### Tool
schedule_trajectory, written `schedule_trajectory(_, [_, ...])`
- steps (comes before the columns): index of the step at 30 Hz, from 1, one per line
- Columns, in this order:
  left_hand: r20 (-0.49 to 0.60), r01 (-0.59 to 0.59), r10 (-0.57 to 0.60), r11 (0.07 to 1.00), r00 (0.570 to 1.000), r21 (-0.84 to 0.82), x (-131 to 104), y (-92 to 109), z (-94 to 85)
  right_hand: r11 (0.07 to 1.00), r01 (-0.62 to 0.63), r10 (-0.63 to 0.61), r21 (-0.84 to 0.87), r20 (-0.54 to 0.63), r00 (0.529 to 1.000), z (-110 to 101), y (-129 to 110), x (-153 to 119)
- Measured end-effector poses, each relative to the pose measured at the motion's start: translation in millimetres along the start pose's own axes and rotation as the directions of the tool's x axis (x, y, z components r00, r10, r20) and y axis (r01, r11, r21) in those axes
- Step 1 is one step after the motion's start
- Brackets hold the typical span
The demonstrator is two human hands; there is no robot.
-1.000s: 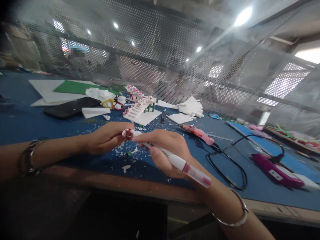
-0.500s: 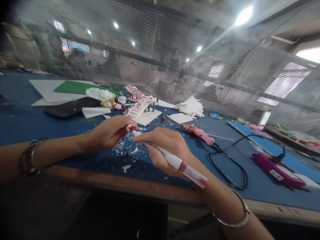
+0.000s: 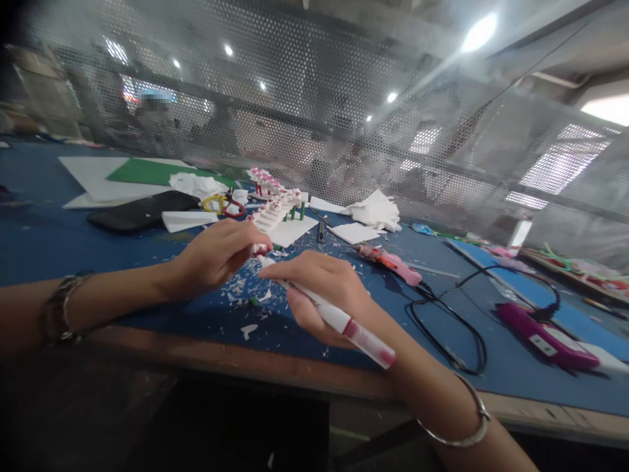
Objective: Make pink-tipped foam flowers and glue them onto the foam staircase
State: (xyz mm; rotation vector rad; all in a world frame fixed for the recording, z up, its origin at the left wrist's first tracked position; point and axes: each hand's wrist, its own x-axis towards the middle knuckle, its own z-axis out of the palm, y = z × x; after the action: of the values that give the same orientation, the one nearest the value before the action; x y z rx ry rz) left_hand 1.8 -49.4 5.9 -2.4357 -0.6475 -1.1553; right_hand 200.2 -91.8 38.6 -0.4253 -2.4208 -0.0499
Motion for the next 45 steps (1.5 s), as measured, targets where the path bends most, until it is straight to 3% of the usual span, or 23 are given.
schedule_trajectory(4, [-0.019, 0.0, 0.0, 1.0, 1.0, -0.01, -0.1, -1.3, 1.1, 0.999, -0.035, 0.033, -0.028, -0.054, 0.998, 0.9, 0.6, -0.1])
schedule_trajectory(7, [0.008, 0.006, -0.006, 1.0, 1.0, -0.014, 0.4, -1.0, 0.8, 1.0, 0.021, -0.021, -0.003, -0.019, 1.0, 1.1, 1.2, 0.5])
schedule_trajectory(12, [0.023, 0.012, -0.012, 1.0, 1.0, -0.011, 0.8, 0.2, -0.3, 0.996, -0.031, 0.026, -0.08, -0.055, 0.998, 0.5, 1.5, 1.7])
schedule_trajectory(16, [0.02, 0.008, -0.008, 1.0, 1.0, -0.016, 0.5, -0.7, -0.1, 0.998, 0.041, -0.041, -0.053, -0.009, 0.999, 1.3, 2.7, 0.9])
schedule_trajectory(20, [0.038, 0.019, -0.018, 1.0, 0.999, -0.02, 0.0, -2.3, 0.6, 0.995, -0.021, 0.016, -0.097, -0.044, 0.999, 1.5, 2.7, 0.6])
schedule_trajectory(24, [0.039, 0.024, -0.022, 0.999, 0.999, -0.04, 0.1, -1.2, 0.4, 0.996, 0.032, -0.034, -0.087, -0.012, 0.999, 1.6, 2.6, 1.2])
schedule_trajectory(28, [0.033, 0.017, -0.015, 0.998, 0.999, -0.053, 0.9, 0.7, 0.1, 0.991, -0.005, -0.003, -0.132, -0.061, 0.998, 2.5, 3.8, 1.4])
schedule_trajectory(32, [0.035, 0.021, -0.018, 0.996, 0.999, -0.083, 1.3, -0.8, -0.1, 0.99, 0.075, -0.078, -0.116, -0.022, 0.997, 2.8, 4.7, 1.2])
schedule_trajectory(36, [0.063, 0.052, -0.045, 0.992, 0.997, -0.116, 0.1, -3.1, 0.5, 0.984, 0.035, -0.049, -0.175, -0.075, 0.996, 2.1, 4.5, 1.2])
schedule_trajectory(41, [0.101, 0.105, -0.09, 0.983, 0.991, -0.153, -0.3, 2.9, 3.9, 0.955, 0.058, -0.074, -0.29, -0.045, 0.996, 2.8, 6.3, 1.3])
schedule_trajectory(44, [0.232, 0.219, -0.192, 0.971, 0.954, -0.095, 6.9, -3.7, -4.0, 0.95, 0.005, -0.042, -0.313, -0.114, 0.993, 2.8, 9.0, 0.6])
schedule_trajectory(45, [0.264, 0.316, -0.305, 0.949, 0.915, 0.001, 10.1, -11.6, -10.0, 0.954, -0.008, -0.033, -0.299, -0.132, 0.991, 2.4, 9.8, 0.2])
